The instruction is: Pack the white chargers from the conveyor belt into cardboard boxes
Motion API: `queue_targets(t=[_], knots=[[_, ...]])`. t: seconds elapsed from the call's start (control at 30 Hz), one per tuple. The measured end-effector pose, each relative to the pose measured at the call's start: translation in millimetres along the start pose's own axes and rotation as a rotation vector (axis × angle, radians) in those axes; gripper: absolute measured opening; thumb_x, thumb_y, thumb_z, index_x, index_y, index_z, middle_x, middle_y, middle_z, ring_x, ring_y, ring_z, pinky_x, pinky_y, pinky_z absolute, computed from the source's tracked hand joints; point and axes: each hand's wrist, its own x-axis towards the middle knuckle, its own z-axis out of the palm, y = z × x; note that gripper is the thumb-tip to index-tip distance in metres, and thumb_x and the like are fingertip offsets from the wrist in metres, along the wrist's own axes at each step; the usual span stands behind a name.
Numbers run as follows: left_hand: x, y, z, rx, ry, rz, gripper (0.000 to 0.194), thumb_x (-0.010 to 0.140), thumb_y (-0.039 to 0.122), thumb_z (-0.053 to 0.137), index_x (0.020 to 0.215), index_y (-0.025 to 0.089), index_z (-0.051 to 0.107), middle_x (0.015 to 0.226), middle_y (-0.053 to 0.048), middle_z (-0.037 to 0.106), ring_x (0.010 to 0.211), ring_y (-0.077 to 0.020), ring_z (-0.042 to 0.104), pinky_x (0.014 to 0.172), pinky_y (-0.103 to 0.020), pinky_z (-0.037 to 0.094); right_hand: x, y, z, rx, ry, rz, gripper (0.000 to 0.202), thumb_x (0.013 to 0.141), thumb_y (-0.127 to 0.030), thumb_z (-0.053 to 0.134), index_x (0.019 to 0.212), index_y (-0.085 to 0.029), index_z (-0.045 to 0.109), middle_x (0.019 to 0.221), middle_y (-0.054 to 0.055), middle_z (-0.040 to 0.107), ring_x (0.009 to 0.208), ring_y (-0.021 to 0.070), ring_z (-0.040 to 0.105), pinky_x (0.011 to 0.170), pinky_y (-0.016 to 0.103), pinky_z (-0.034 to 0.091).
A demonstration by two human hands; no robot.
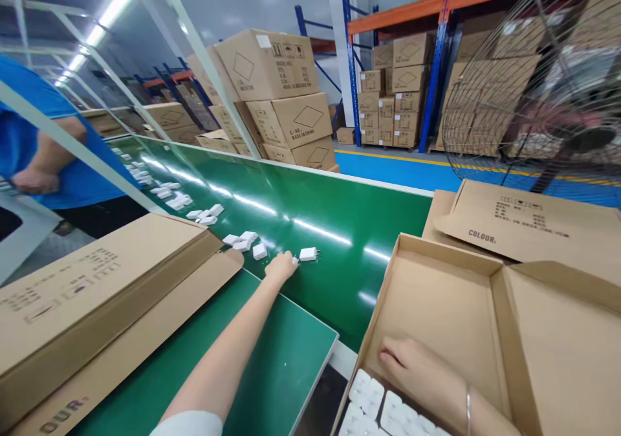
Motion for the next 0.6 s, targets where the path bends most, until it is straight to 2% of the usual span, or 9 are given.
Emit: queue_targets(t=[0.1,0.2,0.27,0.33,0.43,0.5,0.57,0.6], knots=[[6,10,-7.1,0.009,0.058,0.121,0.036,0.086,0.016,0.037,0.121,0.011,0.047,0.119,-0.020,0.052,0.110,-0.0287,0.052,0.085,-0.040,0.043,-1,0,0,-0.004,-0.007,0.001,0.029,0.096,-0.031,0.031,0.080,-0.020,0.053,0.080,0.000,0.059,0.072,0.0135,0.053,0.066,0.026,0.037],[11,25,-11.0,-0.017,0.060,0.328,0.043,0.083,0.012,0.044,0.125,0.023,0.046,0.124,-0.010,0.052,0.118,-0.0230,0.045,0.094,-0.036,0.039,-1,0,-1,-0.014,-0.009,0.004,0.028,0.095,-0.031,0.032,0.079,-0.020,0.052,0.079,0.000,0.059,0.071,0.0134,0.053,0.064,0.025,0.036],[15,35,-10.3,-0.053,0.031,0.412,0.039,0.078,0.009,0.052,0.114,0.024,0.057,0.117,-0.008,0.058,0.120,-0.0235,0.043,0.097,-0.036,0.036,-2,-1,-1,-0.021,-0.004,0.020,0.029,0.095,-0.031,0.032,0.078,-0.020,0.052,0.078,0.001,0.059,0.070,0.0136,0.053,0.063,0.025,0.035],[19,43,-10.3,-0.111,0.001,0.439,0.027,0.072,0.007,0.059,0.094,0.020,0.065,0.105,-0.010,0.064,0.119,-0.0273,0.042,0.098,-0.039,0.035,-3,-3,-2,-0.031,-0.001,0.039,0.029,0.095,-0.030,0.032,0.078,-0.019,0.053,0.076,0.001,0.058,0.069,0.0134,0.052,0.061,0.025,0.034],[21,52,-15.9,-0.251,-0.051,0.446,0.019,0.060,0.008,0.070,0.075,0.019,0.066,0.087,-0.010,0.067,0.117,-0.0309,0.044,0.097,-0.040,0.037,-4,-8,-5,-0.043,-0.009,0.041,0.027,0.093,-0.028,0.033,0.074,-0.019,0.050,0.071,0.000,0.057,0.064,0.0121,0.050,0.057,0.024,0.032],[13,58,-22.2,-0.381,-0.088,0.449,0.021,0.059,0.015,0.073,0.078,0.019,0.066,0.085,-0.008,0.067,0.112,-0.0302,0.048,0.094,-0.039,0.039,-4,-10,-7,-0.052,-0.004,0.029,0.026,0.093,-0.026,0.034,0.073,-0.018,0.048,0.070,0.000,0.056,0.062,0.0115,0.049,0.055,0.024,0.030],[-7,68,-27.3,-0.535,-0.131,0.462,0.026,0.070,0.029,0.068,0.093,0.017,0.065,0.092,-0.008,0.067,0.103,-0.0262,0.055,0.089,-0.036,0.044,-4,-11,-8,-0.062,-0.006,0.020,0.025,0.093,-0.026,0.034,0.073,-0.018,0.048,0.070,0.000,0.056,0.061,0.0114,0.049,0.054,0.025,0.029],[-23,74,-28.7,-0.598,-0.150,0.478,0.030,0.079,0.036,0.060,0.101,0.015,0.062,0.096,-0.009,0.067,0.098,-0.0232,0.058,0.085,-0.034,0.046,-4,-10,-8,-0.068,-0.009,0.019,0.025,0.093,-0.026,0.034,0.074,-0.018,0.048,0.070,0.000,0.056,0.061,0.0114,0.049,0.054,0.025,0.029]])
